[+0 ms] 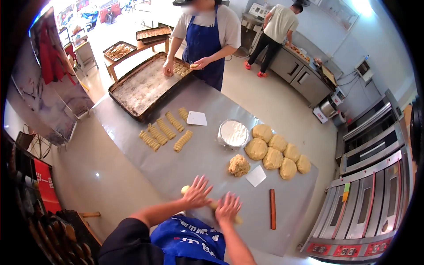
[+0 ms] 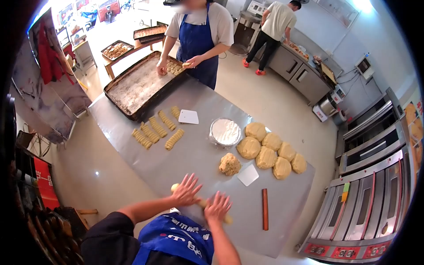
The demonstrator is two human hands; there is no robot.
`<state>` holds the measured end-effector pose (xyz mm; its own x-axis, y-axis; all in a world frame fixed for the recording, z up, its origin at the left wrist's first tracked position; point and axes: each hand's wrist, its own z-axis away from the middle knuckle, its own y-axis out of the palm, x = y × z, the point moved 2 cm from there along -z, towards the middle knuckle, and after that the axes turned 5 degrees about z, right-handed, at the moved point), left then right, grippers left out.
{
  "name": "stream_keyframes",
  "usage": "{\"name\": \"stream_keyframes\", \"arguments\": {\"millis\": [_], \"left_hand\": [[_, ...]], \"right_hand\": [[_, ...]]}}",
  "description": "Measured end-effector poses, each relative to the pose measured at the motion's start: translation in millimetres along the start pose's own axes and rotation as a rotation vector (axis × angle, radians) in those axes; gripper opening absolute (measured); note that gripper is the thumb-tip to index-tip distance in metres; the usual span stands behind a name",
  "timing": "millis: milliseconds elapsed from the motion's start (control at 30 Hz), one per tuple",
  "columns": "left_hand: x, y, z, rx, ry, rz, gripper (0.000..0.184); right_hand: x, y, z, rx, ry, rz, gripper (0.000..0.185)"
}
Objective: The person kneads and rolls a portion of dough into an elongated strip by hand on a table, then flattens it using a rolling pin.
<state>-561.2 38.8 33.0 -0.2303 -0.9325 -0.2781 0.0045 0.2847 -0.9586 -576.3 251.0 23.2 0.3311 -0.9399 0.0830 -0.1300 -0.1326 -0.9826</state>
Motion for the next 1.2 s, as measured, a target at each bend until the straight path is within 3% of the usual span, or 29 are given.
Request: {"name": "stream_keyframes", "arguments": {"millis": [133, 200, 233, 433, 500, 600, 733, 867, 967, 1067, 1200], "left_hand": [[40, 3, -71, -0.154, -0.030, -0.023, 0.081], [50, 8, -72, -0.090, -0.264, -0.038, 0.079], [50, 10, -66, -0.098, -0.265, -0.037, 0.079], [6, 3, 60, -0.035, -0.132, 0.022, 0.080], [-1, 5, 96, 0.020, -0.009, -0.014, 0.083], [2, -1, 96, 0.063, -0.006, 0.041, 0.088], [17, -8, 19, -0.005, -0.011, 0.090, 0.096], [44, 9, -82, -0.164, -0.075, 0.078, 0.091], [53, 18, -118, -0.180, -0.050, 0.108, 0.087], [42, 16, -74, -0.038, 0.073, 0.120, 0.085], [9, 4, 13, 0.107, 0.090, 0.090, 0.081]], "right_hand": [[-31, 28, -73, -0.097, 0.057, -0.052, 0.073], [-38, 32, -78, 0.042, 0.172, -0.103, 0.074], [-38, 31, -75, 0.035, 0.167, -0.100, 0.074], [-13, -10, 53, 0.222, 0.050, -0.056, 0.067], [-12, -32, 87, 0.135, -0.005, -0.121, 0.066], [-31, -40, 98, 0.100, 0.008, -0.097, 0.065], [-80, -10, 46, 0.214, 0.065, -0.049, 0.070], [-113, 9, -61, -0.020, 0.154, 0.009, 0.074], [-114, 14, -89, 0.023, 0.044, -0.044, 0.075], [-96, 2, -46, 0.107, -0.060, -0.070, 0.074], [-60, -21, 51, 0.219, -0.098, -0.168, 0.071]]}}
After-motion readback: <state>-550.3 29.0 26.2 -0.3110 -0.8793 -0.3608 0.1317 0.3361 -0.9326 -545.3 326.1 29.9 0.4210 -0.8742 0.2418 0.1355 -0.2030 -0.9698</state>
